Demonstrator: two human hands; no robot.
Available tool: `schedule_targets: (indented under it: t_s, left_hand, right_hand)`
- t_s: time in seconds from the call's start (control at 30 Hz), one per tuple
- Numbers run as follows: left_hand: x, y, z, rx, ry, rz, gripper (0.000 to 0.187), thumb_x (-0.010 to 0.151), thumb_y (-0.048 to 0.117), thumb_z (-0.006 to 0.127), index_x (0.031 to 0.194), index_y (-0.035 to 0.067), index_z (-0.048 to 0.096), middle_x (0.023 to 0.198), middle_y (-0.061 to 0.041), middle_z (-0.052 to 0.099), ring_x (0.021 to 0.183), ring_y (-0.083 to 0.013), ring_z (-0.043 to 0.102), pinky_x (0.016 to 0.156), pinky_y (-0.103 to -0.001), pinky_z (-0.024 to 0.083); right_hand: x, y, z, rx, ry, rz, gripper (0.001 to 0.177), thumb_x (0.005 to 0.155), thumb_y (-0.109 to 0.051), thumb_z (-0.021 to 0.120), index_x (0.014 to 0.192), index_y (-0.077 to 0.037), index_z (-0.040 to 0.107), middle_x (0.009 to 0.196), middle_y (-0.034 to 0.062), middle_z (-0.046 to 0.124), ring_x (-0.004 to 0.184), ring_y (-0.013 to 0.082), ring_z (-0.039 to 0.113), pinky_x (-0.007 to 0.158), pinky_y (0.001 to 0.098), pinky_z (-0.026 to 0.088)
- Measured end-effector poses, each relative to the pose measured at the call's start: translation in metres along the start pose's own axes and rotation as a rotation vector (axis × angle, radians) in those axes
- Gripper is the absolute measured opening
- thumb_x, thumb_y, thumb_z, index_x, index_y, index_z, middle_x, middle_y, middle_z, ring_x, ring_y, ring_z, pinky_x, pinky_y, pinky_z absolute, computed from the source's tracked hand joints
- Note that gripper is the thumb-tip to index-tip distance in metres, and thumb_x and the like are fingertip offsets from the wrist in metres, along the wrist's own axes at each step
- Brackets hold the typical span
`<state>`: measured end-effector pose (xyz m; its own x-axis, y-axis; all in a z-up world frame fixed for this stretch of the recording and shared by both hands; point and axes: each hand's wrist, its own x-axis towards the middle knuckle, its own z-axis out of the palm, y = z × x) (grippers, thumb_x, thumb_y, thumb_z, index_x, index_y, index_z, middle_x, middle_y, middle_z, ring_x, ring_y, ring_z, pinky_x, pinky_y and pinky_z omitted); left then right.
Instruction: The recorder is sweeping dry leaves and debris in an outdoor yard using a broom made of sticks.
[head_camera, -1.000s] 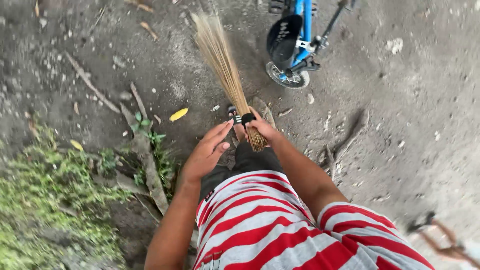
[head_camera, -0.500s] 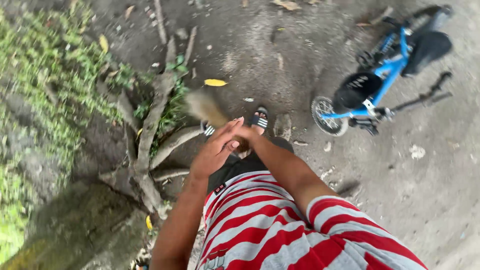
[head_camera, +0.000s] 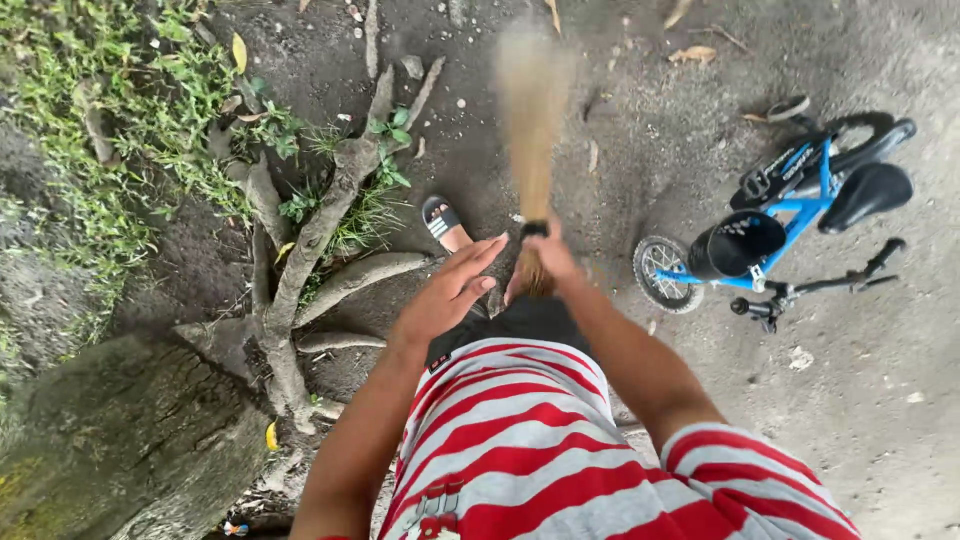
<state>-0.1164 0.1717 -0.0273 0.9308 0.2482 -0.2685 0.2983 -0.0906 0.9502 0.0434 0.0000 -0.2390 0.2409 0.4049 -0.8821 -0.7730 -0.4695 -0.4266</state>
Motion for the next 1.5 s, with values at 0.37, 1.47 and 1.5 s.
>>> schedule_targets:
  t_s: [0.37,1.47,1.5]
  left_hand:
    - [0.003,-0.017,-0.118,0.090,0.019,0.072,0.052,0.107,0.024,0.053,0.156,0.008,0.045,0.157,-0.014,0.051,0.148,-0.0306,0.045,0.121,-0.040,0.034]
    - [0.384,0.081,-0.119,0.153,-0.274,-0.028,0.058,0.106,0.037,0.050,0.157,0.012,0.042,0.157,-0.017,0.049,0.148,-0.0341,0.044,0.119,-0.041,0.034]
    - [0.393,0.081,-0.118,0.139,-0.284,-0.039,0.059,0.106,0.038,0.051,0.157,0.012,0.043,0.157,-0.017,0.049,0.148,-0.0340,0.044,0.119,-0.042,0.034]
  right_hand:
    - [0.117,-0.010,0.040,-0.155,-0.063,-0.114,0.057,0.089,-0.006,0.069,0.140,-0.013,0.043,0.097,0.0175,0.068,0.071,0.0281,0.068,0.057,0.0435,0.060]
    - [0.147,-0.332,-0.099,0.697,-0.014,-0.114,0.076,0.087,-0.009,0.065,0.150,-0.037,0.036,0.089,0.0119,0.060,0.066,0.0222,0.064,0.057,0.0391,0.058]
    - [0.131,-0.325,-0.107,0.666,0.038,-0.146,0.081,0.087,-0.008,0.064,0.155,-0.039,0.033,0.091,0.0103,0.060,0.067,0.0221,0.065,0.055,0.0396,0.059]
